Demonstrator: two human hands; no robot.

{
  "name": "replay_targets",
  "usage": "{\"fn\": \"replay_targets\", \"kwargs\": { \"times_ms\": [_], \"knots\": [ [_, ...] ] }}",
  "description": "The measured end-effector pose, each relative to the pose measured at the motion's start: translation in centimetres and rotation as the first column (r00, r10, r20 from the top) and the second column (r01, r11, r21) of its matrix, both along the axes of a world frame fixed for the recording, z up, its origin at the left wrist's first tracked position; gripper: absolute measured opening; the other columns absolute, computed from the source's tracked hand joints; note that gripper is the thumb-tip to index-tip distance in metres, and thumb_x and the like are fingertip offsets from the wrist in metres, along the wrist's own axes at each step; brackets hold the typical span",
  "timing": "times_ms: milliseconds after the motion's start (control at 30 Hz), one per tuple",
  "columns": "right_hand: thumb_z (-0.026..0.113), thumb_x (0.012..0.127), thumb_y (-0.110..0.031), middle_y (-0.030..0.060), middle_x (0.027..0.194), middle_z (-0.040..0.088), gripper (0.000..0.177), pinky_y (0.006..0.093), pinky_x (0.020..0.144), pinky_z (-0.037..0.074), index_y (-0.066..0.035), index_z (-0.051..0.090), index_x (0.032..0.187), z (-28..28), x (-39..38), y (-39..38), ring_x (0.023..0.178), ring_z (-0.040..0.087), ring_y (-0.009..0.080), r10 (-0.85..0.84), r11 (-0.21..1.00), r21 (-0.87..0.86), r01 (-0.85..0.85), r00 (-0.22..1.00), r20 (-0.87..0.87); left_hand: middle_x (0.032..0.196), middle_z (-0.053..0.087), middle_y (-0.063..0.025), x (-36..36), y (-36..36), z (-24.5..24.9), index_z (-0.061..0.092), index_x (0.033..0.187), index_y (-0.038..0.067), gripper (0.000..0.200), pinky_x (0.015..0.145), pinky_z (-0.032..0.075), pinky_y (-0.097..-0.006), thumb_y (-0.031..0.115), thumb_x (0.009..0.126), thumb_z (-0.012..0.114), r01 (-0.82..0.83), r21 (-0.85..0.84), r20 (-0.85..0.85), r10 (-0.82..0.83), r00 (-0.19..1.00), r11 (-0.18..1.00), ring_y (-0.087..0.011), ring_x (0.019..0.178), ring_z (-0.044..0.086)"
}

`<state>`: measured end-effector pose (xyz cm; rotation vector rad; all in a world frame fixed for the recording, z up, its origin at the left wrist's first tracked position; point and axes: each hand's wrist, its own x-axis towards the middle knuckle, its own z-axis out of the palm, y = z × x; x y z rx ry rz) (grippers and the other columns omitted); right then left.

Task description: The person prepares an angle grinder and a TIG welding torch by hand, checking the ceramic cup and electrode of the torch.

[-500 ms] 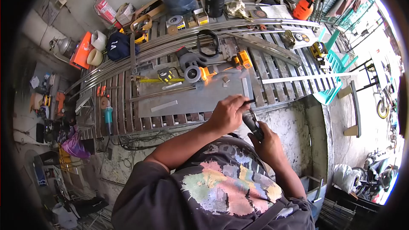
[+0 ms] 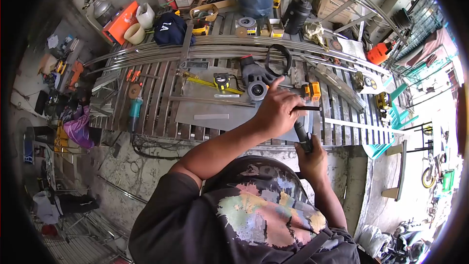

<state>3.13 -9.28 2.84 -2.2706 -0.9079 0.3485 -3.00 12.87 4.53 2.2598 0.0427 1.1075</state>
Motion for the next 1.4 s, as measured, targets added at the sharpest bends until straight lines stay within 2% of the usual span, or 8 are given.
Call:
{"fn": "replay_targets", "kwargs": {
  "times_ms": [133,267,333,400,533,700,933,1400],
  "knots": [
    [0.082,0.095,-0.023,0.0220,0.087,0.070,0.046,0.0434,0.071,0.056,0.003,0.062,0.127,1.2,-0.4,1.0,0.077,0.071,0.0335,-0.022,0.997,0.070,0.023,1.000,-0.021,0.073,0.061,-0.0019,1.0,0.4,1.5,0.063,0.084,0.011,0.038,0.106,0.045,-0.0529,0.023,0.072,0.097,-0.115,0.036,0.059,0.113,0.992,0.993,-0.0284,0.080,0.064],
    [0.082,0.096,-0.018,0.0086,0.081,0.065,0.037,0.0346,0.069,0.052,0.002,0.063,0.120,1.3,1.5,0.3,0.074,0.062,0.0154,-0.135,0.945,0.299,0.137,0.991,-0.026,0.115,0.053,-0.0121,-0.7,1.7,2.8,0.054,0.124,0.006,0.062,0.097,0.045,-0.0421,0.032,0.084,0.093,-0.022,-0.233,0.173,0.063,0.983,0.972,-0.0237,0.108,0.054],
    [0.078,0.099,-0.010,-0.0010,0.090,0.063,0.027,0.0255,0.069,0.049,0.001,0.061,0.118,2.9,1.5,0.2,0.079,0.057,0.0079,-0.157,0.800,0.570,0.185,0.983,-0.098,0.124,0.055,-0.0073,0.0,2.6,-0.8,0.051,0.133,0.005,0.044,0.110,0.044,-0.0424,0.036,0.107,0.069,0.209,-0.809,0.230,-0.032,0.973,0.549,-0.0184,0.120,0.055],
    [0.076,0.101,-0.010,-0.0035,0.087,0.061,0.019,0.0244,0.065,0.045,-0.003,0.063,0.112,2.2,1.6,0.7,0.075,0.053,0.0043,-0.152,0.651,0.713,0.259,0.965,-0.212,0.144,0.054,-0.0112,-0.1,3.0,-2.6,0.043,0.151,0.004,0.055,0.117,0.041,-0.0428,0.043,0.113,0.055,0.373,-0.914,0.333,-0.228,0.915,0.162,-0.0214,0.133,0.054],
    [0.083,0.095,-0.021,0.0033,0.075,0.062,0.033,0.0334,0.064,0.049,0.001,0.063,0.109,4.0,1.6,3.1,0.069,0.057,0.0131,-0.033,0.977,0.211,0.028,0.999,0.020,0.171,0.035,-0.0176,1.7,-4.5,-0.5,0.016,0.171,0.004,0.075,0.127,0.030,-0.0439,0.046,0.116,0.044,0.540,-0.831,0.412,-0.504,0.759,0.135,-0.0285,0.151,0.043],
    [0.081,0.098,-0.017,-0.0041,0.076,0.061,0.026,0.0289,0.060,0.044,-0.002,0.065,0.111,2.6,1.5,2.4,0.068,0.050,0.0076,0.004,0.888,0.454,0.068,0.988,-0.155,0.166,0.043,-0.0188,1.2,-4.8,1.9,0.024,0.168,0.002,0.074,0.126,0.033,-0.0455,0.049,0.115,0.045,0.573,-0.799,0.403,-0.545,0.735,0.182,-0.0303,0.150,0.047],
    [0.079,0.100,-0.015,-0.0042,0.077,0.061,0.021,0.0247,0.059,0.042,-0.003,0.064,0.108,3.0,1.1,2.1,0.069,0.051,0.0039,0.007,0.842,0.511,0.173,0.944,-0.331,0.141,0.066,-0.0133,2.3,-1.6,0.2,0.052,0.151,0.003,0.054,0.118,0.046,-0.0485,0.043,0.114,0.051,0.537,-0.798,0.589,-0.168,0.790,-0.272,-0.0310,0.121,0.071],
    [0.068,0.107,-0.011,0.0021,0.076,0.059,0.023,0.0253,0.043,0.043,-0.003,0.054,0.124,0.3,0.0,2.6,0.050,0.053,0.0087,0.075,0.544,0.775,0.321,0.901,-0.426,0.157,0.058,-0.0035,1.3,2.7,2.1,0.048,0.157,0.010,0.067,0.126,0.029,-0.0483,0.056,0.109,0.056,0.529,-0.794,0.566,-0.047,0.823,-0.298,-0.0260,0.149,0.050]
  ]
}}
